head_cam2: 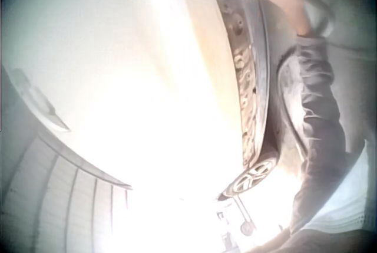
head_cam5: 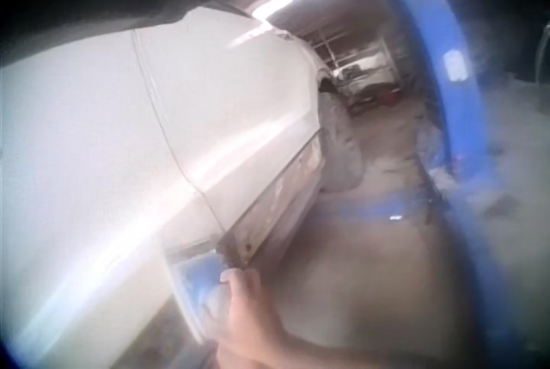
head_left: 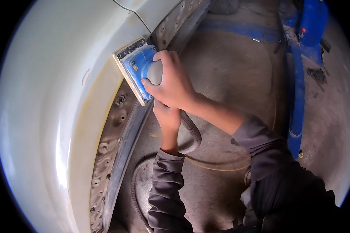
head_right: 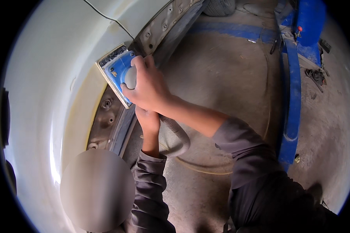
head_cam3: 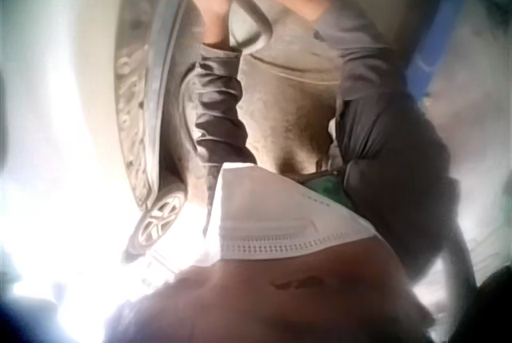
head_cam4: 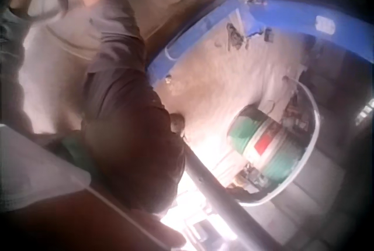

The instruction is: The person uses a blue pneumatic sander to smooth a yellow filler patch on the front bumper of a white car. The sander is moved back and forth over the repair area, and the person occasionally pauses to feel the surface with a hand.

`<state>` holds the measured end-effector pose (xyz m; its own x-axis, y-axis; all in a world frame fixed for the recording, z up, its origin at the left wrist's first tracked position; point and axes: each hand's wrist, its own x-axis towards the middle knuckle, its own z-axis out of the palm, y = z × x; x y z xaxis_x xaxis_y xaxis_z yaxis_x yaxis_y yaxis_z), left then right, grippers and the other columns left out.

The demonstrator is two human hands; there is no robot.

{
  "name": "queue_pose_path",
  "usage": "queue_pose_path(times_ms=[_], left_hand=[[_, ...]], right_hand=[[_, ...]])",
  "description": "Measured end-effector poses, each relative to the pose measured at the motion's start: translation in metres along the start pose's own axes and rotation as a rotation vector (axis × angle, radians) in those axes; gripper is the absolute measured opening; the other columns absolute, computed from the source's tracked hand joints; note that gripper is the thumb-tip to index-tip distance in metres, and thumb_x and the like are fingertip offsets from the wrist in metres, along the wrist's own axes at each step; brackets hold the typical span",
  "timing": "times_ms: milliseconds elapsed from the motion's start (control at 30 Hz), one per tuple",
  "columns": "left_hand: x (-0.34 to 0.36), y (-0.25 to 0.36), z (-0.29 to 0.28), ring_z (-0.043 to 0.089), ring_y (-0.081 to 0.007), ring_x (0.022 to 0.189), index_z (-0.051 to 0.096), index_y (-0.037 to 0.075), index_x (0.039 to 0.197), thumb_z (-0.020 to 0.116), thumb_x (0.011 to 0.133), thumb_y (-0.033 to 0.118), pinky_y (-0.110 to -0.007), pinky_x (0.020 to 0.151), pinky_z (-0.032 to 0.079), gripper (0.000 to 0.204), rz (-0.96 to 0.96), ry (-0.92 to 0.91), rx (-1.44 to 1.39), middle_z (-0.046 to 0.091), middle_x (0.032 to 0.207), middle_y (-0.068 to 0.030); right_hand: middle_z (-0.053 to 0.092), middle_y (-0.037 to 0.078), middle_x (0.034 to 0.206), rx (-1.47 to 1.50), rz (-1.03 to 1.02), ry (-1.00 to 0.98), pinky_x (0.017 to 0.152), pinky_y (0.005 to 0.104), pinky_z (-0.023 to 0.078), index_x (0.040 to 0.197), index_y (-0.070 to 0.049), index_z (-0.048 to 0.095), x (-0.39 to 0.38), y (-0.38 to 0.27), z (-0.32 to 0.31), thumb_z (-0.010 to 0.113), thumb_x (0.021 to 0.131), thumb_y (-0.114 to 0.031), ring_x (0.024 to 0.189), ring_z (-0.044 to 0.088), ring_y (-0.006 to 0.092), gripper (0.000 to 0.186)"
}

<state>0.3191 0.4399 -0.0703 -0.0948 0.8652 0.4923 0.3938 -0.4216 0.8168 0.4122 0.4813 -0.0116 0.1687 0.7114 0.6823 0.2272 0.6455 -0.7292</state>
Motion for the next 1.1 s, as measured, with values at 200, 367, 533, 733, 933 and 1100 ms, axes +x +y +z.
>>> queue_pose_path(times_ms=[200,367,533,733,933,1100], left_hand=[[-0.023,-0.021,0.001,0.067,-0.0239,0.094,0.06,-0.011,0.11,0.064,0.089,0.026,-0.037,0.081,0.051,0.043,0.042,0.032,-0.022,0.07,0.098,-0.0206],[-0.009,0.0,-0.017,0.062,-0.0222,0.106,0.057,-0.011,0.12,0.056,0.097,0.032,-0.034,0.091,0.047,0.049,0.117,-0.048,0.007,0.067,0.114,-0.0162],[0.016,0.009,-0.012,0.061,-0.0194,0.105,0.058,-0.01,0.119,0.059,0.095,0.025,-0.033,0.091,0.047,0.043,0.07,-0.062,0.024,0.067,0.113,-0.0153],[0.038,0.025,0.001,0.066,-0.0215,0.088,0.055,-0.011,0.118,0.069,0.086,0.029,-0.035,0.079,0.051,0.053,0.001,-0.064,0.1,0.069,0.092,-0.0219],[0.018,0.013,0.006,0.06,-0.0171,0.101,0.058,-0.01,0.118,0.061,0.092,0.018,-0.031,0.09,0.047,0.039,-0.025,-0.05,0.051,0.067,0.112,-0.0132],[0.025,0.005,0.005,0.06,-0.0171,0.099,0.059,-0.01,0.117,0.06,0.092,0.015,-0.032,0.088,0.047,0.035,0.017,-0.083,0.082,0.067,0.109,-0.0132]], right_hand=[[0.048,0.021,0.109,-0.073,-0.082,-0.085,0.067,0.0501,0.056,0.112,-0.006,0.043,-0.02,-0.005,0.0,0.08,0.071,-0.025,0.078,0.063,0.0421,0.058],[0.047,0.02,0.109,-0.036,-0.107,-0.034,0.063,0.0482,0.057,0.113,-0.006,0.042,-0.004,-0.018,0.003,0.08,0.072,-0.023,0.078,0.063,0.041,0.058],[0.048,0.02,0.11,-0.032,-0.086,0.06,0.072,0.0502,0.056,0.114,-0.005,0.043,0.01,-0.009,0.004,0.079,0.073,-0.023,0.083,0.063,0.0423,0.057],[0.05,0.023,0.111,-0.077,0.054,0.15,0.078,0.049,0.054,0.114,-0.004,0.046,0.032,-0.001,-0.004,0.08,0.073,-0.024,0.089,0.063,0.0438,0.056],[0.048,0.021,0.112,-0.05,-0.006,0.082,0.071,0.0502,0.055,0.113,-0.007,0.044,0.013,0.001,-0.001,0.08,0.071,-0.022,0.083,0.063,0.044,0.057],[0.048,0.021,0.113,-0.031,0.011,0.121,0.074,0.0506,0.055,0.115,-0.007,0.044,0.017,0.014,0.002,0.08,0.072,-0.021,0.087,0.062,0.0442,0.058]])
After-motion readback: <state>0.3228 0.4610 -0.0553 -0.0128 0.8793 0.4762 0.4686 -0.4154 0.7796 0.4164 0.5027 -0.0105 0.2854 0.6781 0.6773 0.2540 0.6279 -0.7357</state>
